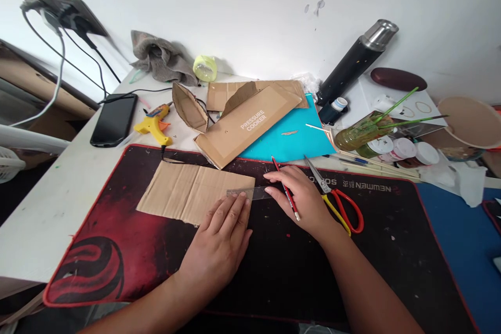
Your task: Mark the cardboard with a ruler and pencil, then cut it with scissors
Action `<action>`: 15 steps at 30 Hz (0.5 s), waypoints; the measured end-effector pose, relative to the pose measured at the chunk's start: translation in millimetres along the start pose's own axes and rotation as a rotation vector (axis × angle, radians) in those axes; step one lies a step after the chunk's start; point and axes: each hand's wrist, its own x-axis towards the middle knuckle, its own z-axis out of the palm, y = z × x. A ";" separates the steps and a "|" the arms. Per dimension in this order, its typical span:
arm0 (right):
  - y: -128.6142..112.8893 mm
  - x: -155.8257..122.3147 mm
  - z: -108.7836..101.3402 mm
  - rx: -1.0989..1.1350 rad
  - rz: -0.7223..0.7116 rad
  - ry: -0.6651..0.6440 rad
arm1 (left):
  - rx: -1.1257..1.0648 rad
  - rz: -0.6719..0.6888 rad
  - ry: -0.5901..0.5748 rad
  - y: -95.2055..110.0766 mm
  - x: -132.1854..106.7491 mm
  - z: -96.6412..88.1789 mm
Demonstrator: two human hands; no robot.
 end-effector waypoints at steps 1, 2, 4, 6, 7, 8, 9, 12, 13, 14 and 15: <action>0.0 0.0 0.0 0.001 0.000 -0.001 | -0.002 0.001 0.000 0.0 0.0 -0.1; 0.0 0.0 0.0 0.001 -0.002 -0.001 | -0.004 0.001 -0.001 0.1 0.0 -0.2; -0.2 0.1 0.0 -0.001 -0.005 0.002 | -0.004 -0.003 -0.002 0.1 -0.1 -0.3; -0.7 0.3 -0.1 -0.004 -0.010 0.005 | -0.001 -0.008 0.002 0.2 -0.2 -0.3; -1.1 0.3 -0.2 -0.006 -0.012 0.005 | 0.001 -0.009 0.004 0.2 -0.1 -0.3; -1.5 0.4 -0.5 -0.007 -0.014 0.002 | 0.006 -0.008 0.009 0.2 0.0 -0.2; -1.8 0.4 -0.8 -0.007 -0.013 -0.001 | 0.012 -0.005 0.015 0.1 0.2 -0.2; -2.4 0.4 -1.7 -0.018 -0.007 -0.009 | 0.032 0.007 0.033 -0.2 1.1 0.3; -2.5 0.5 -1.9 -0.022 -0.009 -0.007 | 0.038 0.009 0.039 -0.3 1.3 0.5; -2.5 0.6 -2.0 -0.025 -0.013 -0.006 | 0.043 0.010 0.044 -0.4 1.4 0.8; -2.6 0.7 -2.1 -0.026 -0.019 -0.002 | 0.047 0.010 0.049 -0.4 1.3 1.2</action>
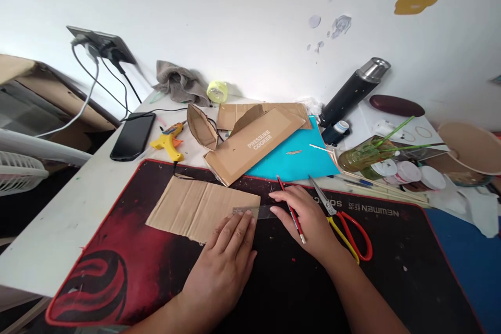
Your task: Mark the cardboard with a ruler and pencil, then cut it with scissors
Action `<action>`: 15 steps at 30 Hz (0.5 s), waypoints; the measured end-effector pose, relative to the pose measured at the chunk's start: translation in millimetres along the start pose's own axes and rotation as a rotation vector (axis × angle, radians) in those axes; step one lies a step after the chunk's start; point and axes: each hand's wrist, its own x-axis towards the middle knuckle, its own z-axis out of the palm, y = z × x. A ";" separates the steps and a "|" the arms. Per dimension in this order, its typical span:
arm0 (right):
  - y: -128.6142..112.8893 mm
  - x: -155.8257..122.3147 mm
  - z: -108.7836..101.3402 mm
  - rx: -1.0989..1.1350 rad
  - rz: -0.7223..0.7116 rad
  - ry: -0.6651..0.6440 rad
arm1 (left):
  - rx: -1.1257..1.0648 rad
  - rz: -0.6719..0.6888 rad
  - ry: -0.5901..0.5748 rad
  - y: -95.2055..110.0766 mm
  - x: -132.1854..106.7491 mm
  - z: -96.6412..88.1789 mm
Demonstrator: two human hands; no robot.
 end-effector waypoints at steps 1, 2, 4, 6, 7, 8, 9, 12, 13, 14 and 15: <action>-0.1 0.2 0.0 0.000 -0.005 0.003 | 0.003 -0.001 0.004 0.0 -0.2 0.4; -0.3 0.4 -0.1 0.001 -0.008 0.005 | 0.004 -0.001 0.007 0.0 -0.4 0.8; -0.5 0.9 -0.1 0.007 -0.010 0.006 | 0.006 -0.004 0.009 0.0 -1.1 1.7; -0.4 1.1 0.0 0.013 -0.006 0.006 | 0.006 -0.006 0.008 0.1 -1.9 2.6; -0.2 1.1 0.1 0.014 -0.003 0.007 | 0.005 -0.008 0.007 0.2 -2.3 2.9; 0.0 1.0 0.3 0.013 -0.003 0.008 | 0.003 -0.009 0.006 0.3 -2.5 3.1; 0.2 0.7 0.4 0.010 -0.003 0.009 | 0.000 -0.010 0.006 0.4 -2.6 3.2; 0.4 0.1 0.8 0.005 -0.008 0.017 | 0.000 -0.009 0.008 0.5 -1.8 2.4; 0.2 0.0 0.9 0.007 -0.012 0.023 | 0.003 -0.008 0.010 0.4 -1.1 1.8; 0.0 0.1 1.1 0.009 -0.016 0.031 | 0.007 -0.006 0.016 0.3 -0.4 1.1; -0.2 0.2 1.3 0.014 -0.019 0.042 | 0.012 -0.003 0.020 0.2 0.3 0.4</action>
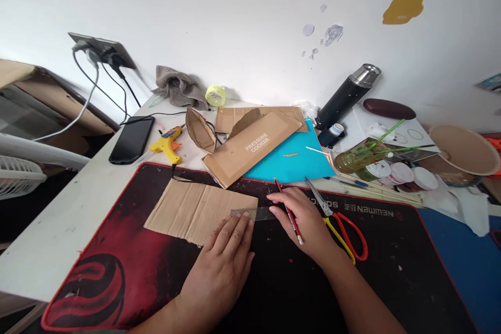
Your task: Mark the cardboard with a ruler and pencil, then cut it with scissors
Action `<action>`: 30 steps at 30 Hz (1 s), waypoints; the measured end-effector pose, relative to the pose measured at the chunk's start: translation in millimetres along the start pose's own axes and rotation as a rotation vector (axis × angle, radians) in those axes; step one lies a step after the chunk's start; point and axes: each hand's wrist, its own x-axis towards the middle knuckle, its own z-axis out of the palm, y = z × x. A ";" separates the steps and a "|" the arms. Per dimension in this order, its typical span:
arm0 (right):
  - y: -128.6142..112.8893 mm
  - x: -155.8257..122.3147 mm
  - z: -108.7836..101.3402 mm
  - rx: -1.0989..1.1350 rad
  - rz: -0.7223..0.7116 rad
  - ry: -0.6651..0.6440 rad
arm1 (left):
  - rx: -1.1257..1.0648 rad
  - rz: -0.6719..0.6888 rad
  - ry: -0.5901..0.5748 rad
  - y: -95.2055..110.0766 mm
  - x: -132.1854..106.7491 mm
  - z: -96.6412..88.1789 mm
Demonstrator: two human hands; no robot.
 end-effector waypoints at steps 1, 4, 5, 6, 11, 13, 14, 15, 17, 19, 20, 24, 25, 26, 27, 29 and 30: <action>-0.2 0.2 0.3 0.005 -0.002 0.012 | 0.003 0.003 0.002 -0.1 0.7 -0.6; -0.8 0.7 1.0 0.020 -0.003 0.048 | -0.005 0.004 0.000 -0.2 1.7 -1.6; -1.0 0.8 1.1 0.026 -0.003 0.060 | -0.011 0.000 -0.007 -0.1 1.6 -1.5; -1.2 0.8 1.1 0.033 -0.002 0.073 | -0.018 -0.004 -0.013 0.2 1.4 -1.3; -3.1 0.9 -0.5 0.082 0.043 0.162 | -0.066 -0.038 -0.053 1.6 -1.7 0.5; -4.0 1.2 -1.4 0.093 0.069 0.185 | -0.074 -0.039 -0.075 1.6 -3.0 0.6; -4.4 1.3 -1.8 0.093 0.083 0.188 | -0.072 -0.034 -0.086 1.3 -3.5 0.4; -4.8 1.5 -2.0 0.092 0.095 0.187 | -0.069 -0.030 -0.095 1.1 -3.8 0.1; -5.4 1.9 -2.1 0.091 0.109 0.176 | -0.066 -0.027 -0.102 0.7 -4.0 -0.4; -5.5 2.2 -1.8 0.092 0.110 0.167 | -0.065 -0.029 -0.102 0.7 -3.5 -0.8; -5.5 2.3 -1.6 0.094 0.109 0.161 | -0.065 -0.031 -0.103 0.8 -3.1 -1.0; -4.8 2.3 -1.1 0.089 0.093 0.122 | -0.067 -0.035 -0.093 0.9 -1.1 -2.1; -4.6 2.2 -1.1 0.086 0.089 0.116 | -0.067 -0.035 -0.090 0.7 -0.7 -2.4; -4.4 2.1 -1.0 0.085 0.088 0.114 | -0.065 -0.031 -0.088 0.6 -0.4 -2.7; -4.2 2.0 -1.0 0.084 0.090 0.112 | -0.063 -0.026 -0.088 0.4 -0.1 -3.0; -3.7 1.9 -0.8 0.082 0.100 0.104 | -0.055 -0.014 -0.090 0.0 0.2 -3.4; -3.5 1.8 -0.7 0.080 0.103 0.096 | -0.052 -0.009 -0.090 -0.1 0.3 -3.5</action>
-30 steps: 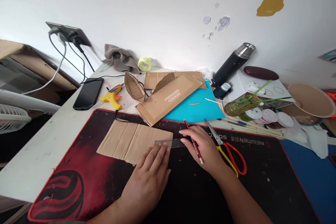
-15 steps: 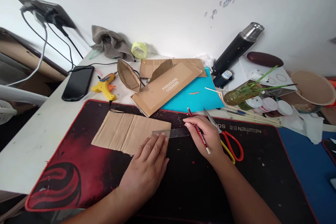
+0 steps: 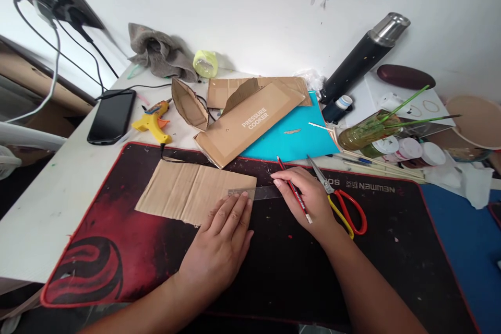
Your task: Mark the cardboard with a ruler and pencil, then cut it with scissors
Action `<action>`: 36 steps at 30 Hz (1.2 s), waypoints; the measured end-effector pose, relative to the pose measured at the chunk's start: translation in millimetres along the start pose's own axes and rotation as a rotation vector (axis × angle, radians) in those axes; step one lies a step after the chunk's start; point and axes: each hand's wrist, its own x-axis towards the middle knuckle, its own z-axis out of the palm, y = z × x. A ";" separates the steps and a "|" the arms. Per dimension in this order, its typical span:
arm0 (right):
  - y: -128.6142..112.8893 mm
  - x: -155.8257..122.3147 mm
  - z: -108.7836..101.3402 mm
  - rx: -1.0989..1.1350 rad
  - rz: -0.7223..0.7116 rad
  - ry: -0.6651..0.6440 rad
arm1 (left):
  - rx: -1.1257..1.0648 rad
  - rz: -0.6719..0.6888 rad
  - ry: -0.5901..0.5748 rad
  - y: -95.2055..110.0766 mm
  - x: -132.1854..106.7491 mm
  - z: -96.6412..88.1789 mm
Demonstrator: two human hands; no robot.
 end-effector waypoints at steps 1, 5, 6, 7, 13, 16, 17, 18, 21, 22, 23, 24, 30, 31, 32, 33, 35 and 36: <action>0.2 -0.1 0.1 -0.003 0.002 -0.007 | 0.003 0.004 -0.001 -0.1 0.1 -0.1; 0.5 -0.1 0.3 -0.012 -0.003 -0.020 | 0.004 0.002 0.000 -0.2 -0.3 0.4; 0.5 -0.1 0.3 -0.012 -0.006 -0.020 | 0.001 0.001 -0.003 -0.2 -0.6 0.7; 0.4 -0.1 0.3 -0.011 -0.009 -0.018 | -0.004 0.002 -0.008 -0.2 -1.0 1.1; 0.1 -0.1 -0.4 -0.028 -0.012 -0.018 | -0.028 -0.001 -0.023 -0.2 -3.3 3.2; -0.4 -0.2 -1.0 -0.035 -0.016 -0.024 | -0.037 -0.005 -0.018 -0.3 -3.5 3.4; -0.7 -0.1 -1.1 -0.037 -0.013 -0.027 | -0.037 -0.005 -0.016 -0.2 -3.4 3.4; -1.0 0.0 -1.3 -0.037 -0.012 -0.029 | -0.036 -0.006 -0.016 -0.2 -3.4 3.4; -1.8 0.5 -1.5 -0.036 -0.005 -0.034 | -0.033 -0.010 -0.020 -0.1 -3.4 3.5; -2.0 0.7 -1.5 -0.034 -0.005 -0.034 | -0.034 -0.009 -0.021 -0.1 -3.4 3.5; -2.1 0.8 -1.5 -0.031 -0.006 -0.033 | -0.035 -0.007 -0.020 -0.1 -3.6 3.6; -2.1 0.9 -1.5 -0.028 -0.006 -0.033 | -0.036 -0.006 -0.021 -0.1 -3.7 3.7; -1.3 1.1 -1.2 -0.034 -0.008 -0.038 | -0.028 -0.006 -0.025 -0.1 -4.2 4.1; -1.1 1.0 -1.1 -0.037 -0.009 -0.039 | -0.027 -0.006 -0.021 0.1 -4.1 4.2; -0.8 0.9 -1.0 -0.039 -0.009 -0.041 | -0.027 -0.009 -0.017 0.2 -3.8 4.3; -0.5 0.7 -0.8 -0.042 -0.011 -0.041 | -0.025 -0.012 -0.012 0.4 -3.5 4.3; 0.3 0.3 -0.4 -0.045 -0.019 -0.044 | -0.016 -0.014 0.000 0.5 -2.7 4.2; 0.7 0.2 -0.2 -0.046 -0.026 -0.044 | -0.009 -0.010 0.007 0.5 -2.3 4.2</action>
